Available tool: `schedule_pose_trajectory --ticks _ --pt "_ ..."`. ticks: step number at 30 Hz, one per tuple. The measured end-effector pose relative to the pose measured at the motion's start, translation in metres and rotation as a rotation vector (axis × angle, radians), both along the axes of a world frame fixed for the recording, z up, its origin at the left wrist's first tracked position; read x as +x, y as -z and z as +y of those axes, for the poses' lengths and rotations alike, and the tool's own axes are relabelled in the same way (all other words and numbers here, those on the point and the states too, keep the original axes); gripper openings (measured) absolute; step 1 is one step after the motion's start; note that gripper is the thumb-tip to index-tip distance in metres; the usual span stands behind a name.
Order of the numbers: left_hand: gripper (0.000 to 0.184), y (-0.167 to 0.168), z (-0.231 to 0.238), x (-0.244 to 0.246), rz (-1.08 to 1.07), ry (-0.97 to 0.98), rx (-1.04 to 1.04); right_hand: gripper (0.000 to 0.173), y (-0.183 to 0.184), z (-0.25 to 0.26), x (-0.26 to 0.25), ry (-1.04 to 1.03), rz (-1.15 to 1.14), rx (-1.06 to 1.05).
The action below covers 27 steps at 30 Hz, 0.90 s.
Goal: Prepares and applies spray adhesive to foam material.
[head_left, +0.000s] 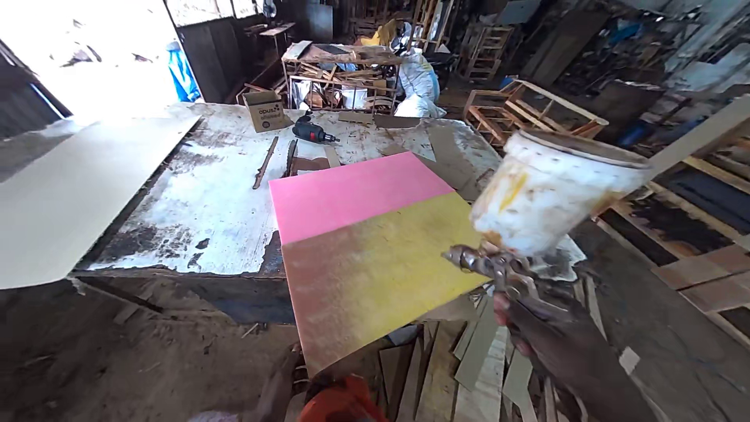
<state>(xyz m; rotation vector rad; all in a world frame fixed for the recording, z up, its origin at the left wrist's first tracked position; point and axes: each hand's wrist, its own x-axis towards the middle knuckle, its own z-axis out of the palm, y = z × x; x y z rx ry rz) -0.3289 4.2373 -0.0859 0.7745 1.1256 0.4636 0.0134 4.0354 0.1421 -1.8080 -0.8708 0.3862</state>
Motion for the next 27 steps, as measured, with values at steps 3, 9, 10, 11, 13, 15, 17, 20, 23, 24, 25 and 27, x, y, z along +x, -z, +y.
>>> schedule_pose_trajectory --ticks 3,9,10,11,13,15,17,20,23,24,25,27 --pt "0.040 0.002 -0.001 -0.007 -0.025 0.024 0.003 0.034 -0.001 0.029 0.006 -0.037 0.024 0.060" --pt "0.044 0.012 -0.004 -0.027 -0.046 0.060 0.027 0.021 -0.013 0.066 0.007 -0.028 0.070 0.089" --pt "0.045 0.013 -0.005 -0.029 -0.044 0.063 0.029 0.020 -0.014 0.069 0.008 -0.014 0.065 0.094" --pt "0.045 0.014 -0.004 -0.031 -0.039 0.064 0.029 0.019 -0.013 0.070 0.011 0.027 0.012 0.089" --pt "0.044 0.014 -0.004 -0.033 -0.025 0.054 0.022 0.018 -0.014 0.068 0.018 0.086 -0.042 0.066" --pt "0.043 0.012 -0.003 -0.034 -0.018 0.034 0.016 0.016 -0.015 0.060 0.025 0.096 -0.024 0.077" --pt "0.043 0.015 -0.001 -0.037 -0.012 0.014 0.026 0.023 -0.012 0.044 0.032 0.183 -0.139 0.015" --pt "0.044 0.025 0.001 -0.039 -0.003 0.042 0.050 0.021 -0.013 0.004 0.037 0.224 -0.112 0.012" --pt "0.044 0.032 0.002 -0.039 -0.003 0.094 0.055 0.027 -0.013 -0.039 0.042 0.287 -0.134 -0.098" --pt "0.043 0.033 0.000 -0.037 0.006 0.105 0.052 0.028 -0.012 -0.054 0.044 0.308 -0.129 -0.123" --pt "0.043 0.033 -0.002 -0.035 0.023 0.118 0.048 0.023 -0.012 -0.067 0.043 0.302 -0.098 -0.104" --pt "0.041 0.032 -0.007 -0.028 0.058 0.124 0.035 0.020 -0.012 -0.089 0.038 0.348 -0.077 -0.095"
